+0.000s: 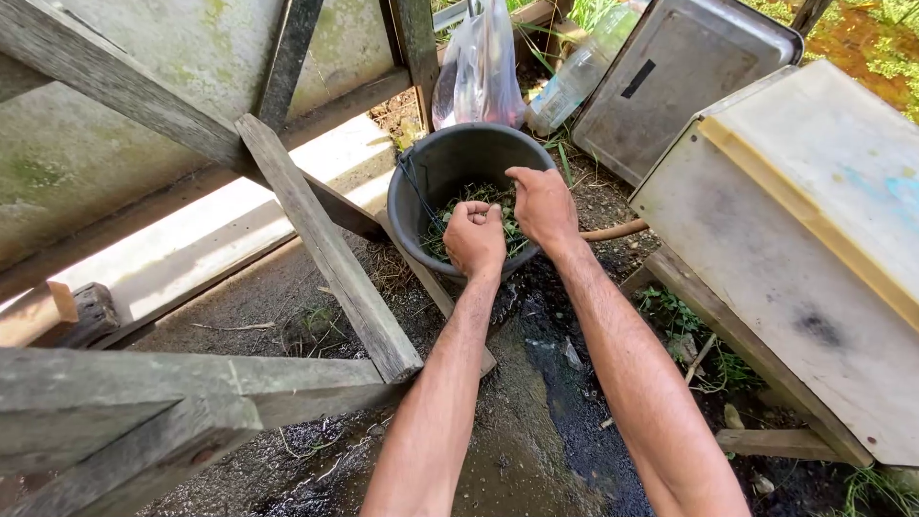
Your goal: Picking up small plants and weeds from the ground and placing them into a bucket
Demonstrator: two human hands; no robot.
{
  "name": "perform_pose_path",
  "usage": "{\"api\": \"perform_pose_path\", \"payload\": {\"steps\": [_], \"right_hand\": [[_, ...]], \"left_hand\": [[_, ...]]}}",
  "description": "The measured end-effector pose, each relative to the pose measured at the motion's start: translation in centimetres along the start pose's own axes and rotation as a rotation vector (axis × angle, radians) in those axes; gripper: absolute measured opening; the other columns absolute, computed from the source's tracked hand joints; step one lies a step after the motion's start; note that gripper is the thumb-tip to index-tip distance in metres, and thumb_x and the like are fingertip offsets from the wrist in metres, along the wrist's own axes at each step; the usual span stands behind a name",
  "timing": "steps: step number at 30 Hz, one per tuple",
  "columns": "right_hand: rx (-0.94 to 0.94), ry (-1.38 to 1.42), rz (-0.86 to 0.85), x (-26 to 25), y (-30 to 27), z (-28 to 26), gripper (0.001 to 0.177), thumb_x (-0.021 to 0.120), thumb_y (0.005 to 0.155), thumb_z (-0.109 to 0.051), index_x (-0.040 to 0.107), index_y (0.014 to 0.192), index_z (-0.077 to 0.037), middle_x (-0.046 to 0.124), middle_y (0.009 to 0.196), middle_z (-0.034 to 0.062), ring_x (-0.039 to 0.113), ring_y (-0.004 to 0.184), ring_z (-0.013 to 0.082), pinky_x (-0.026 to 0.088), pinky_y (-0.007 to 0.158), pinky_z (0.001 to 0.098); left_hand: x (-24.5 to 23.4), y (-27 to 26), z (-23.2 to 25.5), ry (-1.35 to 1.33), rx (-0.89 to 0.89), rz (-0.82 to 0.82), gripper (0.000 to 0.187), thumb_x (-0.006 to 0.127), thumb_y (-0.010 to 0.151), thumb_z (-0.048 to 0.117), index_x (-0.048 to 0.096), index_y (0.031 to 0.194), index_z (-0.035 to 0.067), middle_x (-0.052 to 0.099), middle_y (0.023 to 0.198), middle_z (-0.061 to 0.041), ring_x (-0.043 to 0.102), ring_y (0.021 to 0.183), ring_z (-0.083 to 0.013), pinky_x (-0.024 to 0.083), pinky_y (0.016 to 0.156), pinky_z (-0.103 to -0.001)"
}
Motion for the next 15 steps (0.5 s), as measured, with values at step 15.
{"api": "perform_pose_path", "payload": {"steps": [15], "right_hand": [[-0.034,-0.069,0.059,-0.4,-2.5,0.5,0.014,0.069,0.094,-0.019,0.077,0.105,-0.022,0.074,0.088,0.0061,0.072,0.089,0.0315,0.06,0.078,0.0442]], "left_hand": [[0.5,-1.5,-0.2,-0.117,0.152,-0.128,0.02,0.067,0.091,0.02,0.079,0.107,0.018,0.078,0.09,-0.006,0.075,0.089,-0.0301,0.058,0.081,-0.045]]}}
Point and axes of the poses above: each hand's wrist, its own y-axis towards the middle knuckle, its own x-axis out of the palm, z = x × y, the point moved 7 cm from there along y, towards the middle knuckle
